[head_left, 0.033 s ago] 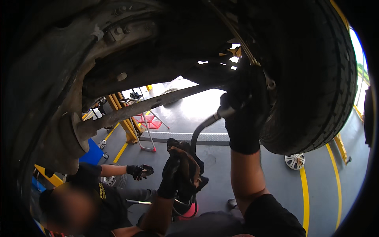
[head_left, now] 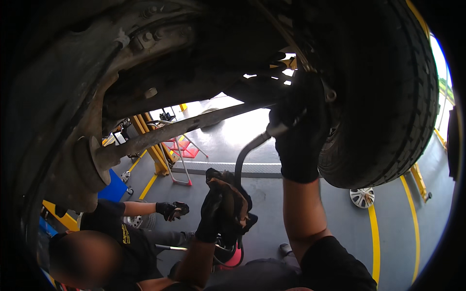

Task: The person retrieves a pneumatic oil extraction tool from a tool cabinet, walks to a vehicle on a lift, and uses the tool to drain fluid from the underside of the vehicle into a collection container. The person wipes the tool with a rag during the process.

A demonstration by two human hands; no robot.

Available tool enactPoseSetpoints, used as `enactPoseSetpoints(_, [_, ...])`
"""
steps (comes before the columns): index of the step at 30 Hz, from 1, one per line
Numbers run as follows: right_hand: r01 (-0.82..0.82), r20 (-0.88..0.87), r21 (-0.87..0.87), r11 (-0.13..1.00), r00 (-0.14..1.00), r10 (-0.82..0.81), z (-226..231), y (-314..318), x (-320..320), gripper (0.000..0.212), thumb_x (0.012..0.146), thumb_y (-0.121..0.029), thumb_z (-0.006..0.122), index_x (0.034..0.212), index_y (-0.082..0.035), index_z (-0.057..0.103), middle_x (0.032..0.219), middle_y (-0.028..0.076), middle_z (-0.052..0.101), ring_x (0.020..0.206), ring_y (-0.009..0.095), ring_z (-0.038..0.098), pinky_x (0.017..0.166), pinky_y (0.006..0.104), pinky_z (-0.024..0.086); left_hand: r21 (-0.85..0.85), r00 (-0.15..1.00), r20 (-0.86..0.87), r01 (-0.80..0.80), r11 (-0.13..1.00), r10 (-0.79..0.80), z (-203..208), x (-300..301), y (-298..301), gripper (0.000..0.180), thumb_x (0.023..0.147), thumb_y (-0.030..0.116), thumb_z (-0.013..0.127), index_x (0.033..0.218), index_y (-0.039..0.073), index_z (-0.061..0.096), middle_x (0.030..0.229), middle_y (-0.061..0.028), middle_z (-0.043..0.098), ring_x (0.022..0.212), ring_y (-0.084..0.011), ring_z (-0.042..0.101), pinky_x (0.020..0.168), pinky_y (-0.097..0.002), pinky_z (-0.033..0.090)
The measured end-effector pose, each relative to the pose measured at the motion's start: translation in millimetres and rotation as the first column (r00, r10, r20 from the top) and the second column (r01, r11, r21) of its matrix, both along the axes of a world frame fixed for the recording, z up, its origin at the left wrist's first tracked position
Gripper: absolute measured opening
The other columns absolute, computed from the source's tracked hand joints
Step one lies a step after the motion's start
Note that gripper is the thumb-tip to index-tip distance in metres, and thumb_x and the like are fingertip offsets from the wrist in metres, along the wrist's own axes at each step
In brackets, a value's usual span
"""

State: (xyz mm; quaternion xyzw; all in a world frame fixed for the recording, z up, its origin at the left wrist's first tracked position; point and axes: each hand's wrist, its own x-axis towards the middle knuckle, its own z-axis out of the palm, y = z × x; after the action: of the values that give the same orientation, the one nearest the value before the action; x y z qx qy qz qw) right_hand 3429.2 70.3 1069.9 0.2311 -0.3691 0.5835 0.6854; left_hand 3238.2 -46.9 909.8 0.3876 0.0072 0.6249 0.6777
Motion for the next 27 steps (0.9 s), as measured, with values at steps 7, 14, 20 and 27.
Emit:
enactPoseSetpoints(7, [0.277,0.031,0.270,0.922,0.955,-0.296,56.9,59.1,-21.0,0.036,0.110,-0.019,0.046,0.141,-0.002,0.054,0.089,0.002,0.061,0.074,0.011,0.060,0.064,0.0235,0.052,0.012,0.986,-0.115,-0.117,0.993,0.117,36.9,-16.7,22.2,0.044,0.103,0.028,0.054,0.138,0.002,0.048,0.125,-0.0175,0.061,0.113,-0.0299,0.065,0.096,-0.0445,0.057])
enactPoseSetpoints(14, [0.853,0.045,0.410,0.323,0.335,-0.941,84.0,67.7,-23.0,0.038,0.111,-0.018,0.041,0.142,0.000,0.055,0.115,0.011,0.068,0.103,0.022,0.066,0.092,0.0369,0.052,0.115,0.900,-0.308,-0.286,0.951,0.308,58.4,-10.5,14.1,0.049,0.101,0.029,0.056,0.142,0.003,0.047,0.125,-0.0127,0.062,0.114,-0.0246,0.065,0.099,-0.0388,0.054])
enactPoseSetpoints(20, [0.816,0.163,0.377,0.438,0.407,-0.899,87.1,57.5,2.2,0.033,0.108,-0.020,0.046,0.133,-0.002,0.056,0.109,0.010,0.065,0.097,0.022,0.064,0.087,0.0367,0.051,0.175,0.910,-0.262,-0.283,0.943,0.321,55.9,0.1,17.6,0.038,0.106,0.022,0.050,0.139,0.001,0.051,0.127,-0.0133,0.063,0.113,-0.0218,0.067,0.098,-0.0338,0.056])
enactPoseSetpoints(27, [0.788,0.229,0.295,0.540,0.491,-0.841,96.4,6.1,14.9,0.025,0.104,-0.025,0.053,0.119,-0.006,0.058,0.096,0.006,0.061,0.085,0.018,0.059,0.077,0.0338,0.048,0.167,0.809,-0.374,-0.422,0.891,0.453,46.3,12.4,-2.3,0.040,0.104,0.021,0.050,0.140,0.002,0.051,0.123,-0.0110,0.064,0.112,-0.0191,0.065,0.099,-0.0350,0.054])
